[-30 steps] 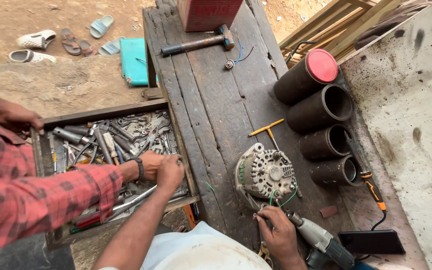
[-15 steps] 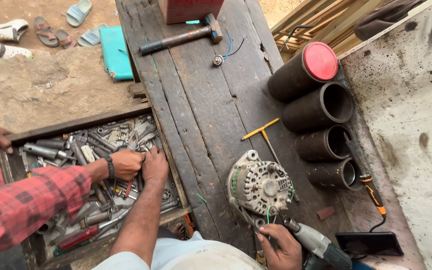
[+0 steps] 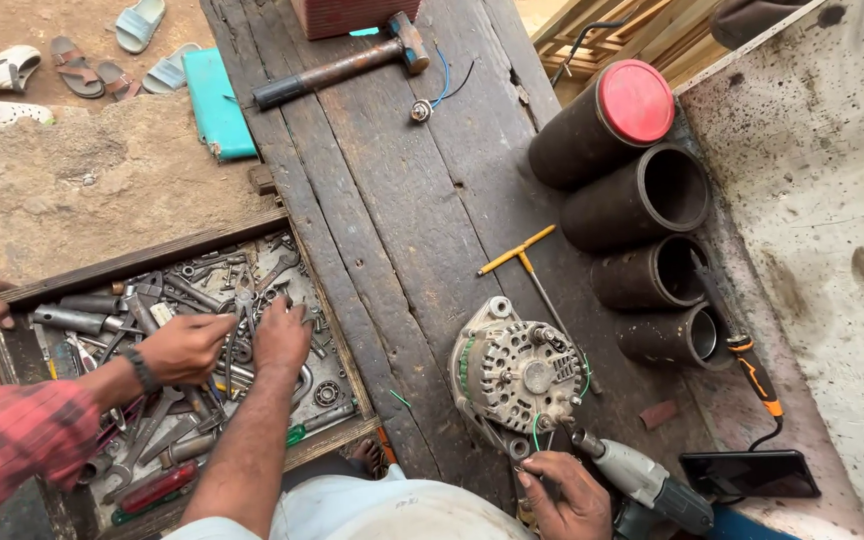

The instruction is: The recorder and an assistant are repairing or reassembling a motorcycle alternator/stator component on a wooden workbench.

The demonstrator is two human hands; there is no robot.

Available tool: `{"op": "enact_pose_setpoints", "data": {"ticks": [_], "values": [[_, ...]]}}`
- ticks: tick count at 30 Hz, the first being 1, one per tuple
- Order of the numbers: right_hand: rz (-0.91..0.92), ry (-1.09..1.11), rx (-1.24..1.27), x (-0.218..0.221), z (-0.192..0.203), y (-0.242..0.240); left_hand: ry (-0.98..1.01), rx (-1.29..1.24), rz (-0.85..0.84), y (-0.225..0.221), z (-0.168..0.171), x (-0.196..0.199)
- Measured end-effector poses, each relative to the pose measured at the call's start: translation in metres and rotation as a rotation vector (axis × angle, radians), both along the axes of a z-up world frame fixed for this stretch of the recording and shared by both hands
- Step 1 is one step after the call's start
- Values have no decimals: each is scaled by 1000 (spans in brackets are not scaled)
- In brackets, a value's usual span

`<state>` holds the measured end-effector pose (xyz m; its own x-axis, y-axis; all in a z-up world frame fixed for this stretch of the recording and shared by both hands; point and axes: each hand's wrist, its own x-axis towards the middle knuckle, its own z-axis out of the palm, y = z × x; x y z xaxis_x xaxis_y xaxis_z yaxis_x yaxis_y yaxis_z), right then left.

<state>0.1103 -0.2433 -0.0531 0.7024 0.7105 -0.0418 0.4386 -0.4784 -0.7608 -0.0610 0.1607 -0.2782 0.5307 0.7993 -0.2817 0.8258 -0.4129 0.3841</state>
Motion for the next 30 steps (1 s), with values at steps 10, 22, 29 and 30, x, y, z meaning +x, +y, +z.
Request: {"op": "enact_pose_setpoints", "data": {"ticks": [10, 22, 29, 30], "values": [[-82, 4, 97, -8, 9, 6, 24, -147, -1, 14, 20, 10], [-22, -13, -176, -15, 41, 30, -614, -355, 294, 8, 54, -1], [13, 62, 17, -24, 50, 24, -674, -843, -194, -84, 253, 67], [4, 84, 16, -25, 50, 24, -629, -834, -327, -98, 278, 80]]}}
